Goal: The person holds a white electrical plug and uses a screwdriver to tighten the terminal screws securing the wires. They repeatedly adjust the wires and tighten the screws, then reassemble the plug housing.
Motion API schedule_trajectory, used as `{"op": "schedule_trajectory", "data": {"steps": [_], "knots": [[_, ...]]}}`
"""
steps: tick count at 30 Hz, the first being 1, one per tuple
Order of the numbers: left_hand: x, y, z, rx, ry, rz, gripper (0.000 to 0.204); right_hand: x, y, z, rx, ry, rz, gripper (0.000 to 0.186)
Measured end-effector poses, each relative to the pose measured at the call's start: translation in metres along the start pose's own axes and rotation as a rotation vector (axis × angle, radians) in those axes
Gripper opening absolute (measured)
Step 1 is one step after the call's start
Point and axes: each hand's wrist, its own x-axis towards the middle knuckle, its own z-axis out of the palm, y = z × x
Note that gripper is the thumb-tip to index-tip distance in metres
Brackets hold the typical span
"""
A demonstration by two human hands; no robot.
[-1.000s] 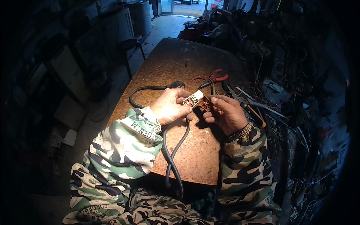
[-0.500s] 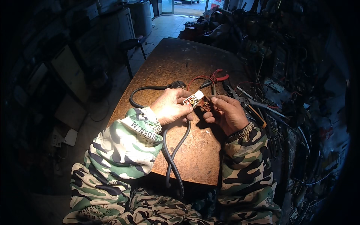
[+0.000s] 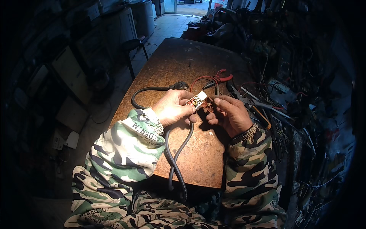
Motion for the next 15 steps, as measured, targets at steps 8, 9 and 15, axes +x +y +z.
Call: {"op": "schedule_trajectory", "data": {"steps": [8,9,15], "knots": [[0.0039,-0.0055,-0.0053,-0.088,-0.061,-0.043,0.052,-0.0009,0.0001,-0.0001,-0.001,0.006,0.004,0.039],[0.0033,-0.0045,-0.0056,-0.084,-0.064,-0.043,0.052,-0.0011,0.0000,0.0004,-0.002,0.003,0.004,0.039],[0.0011,-0.0008,-0.0036,-0.096,-0.072,-0.060,0.050,-0.0018,-0.0008,0.0011,-0.017,0.002,-0.004,0.038]]}}
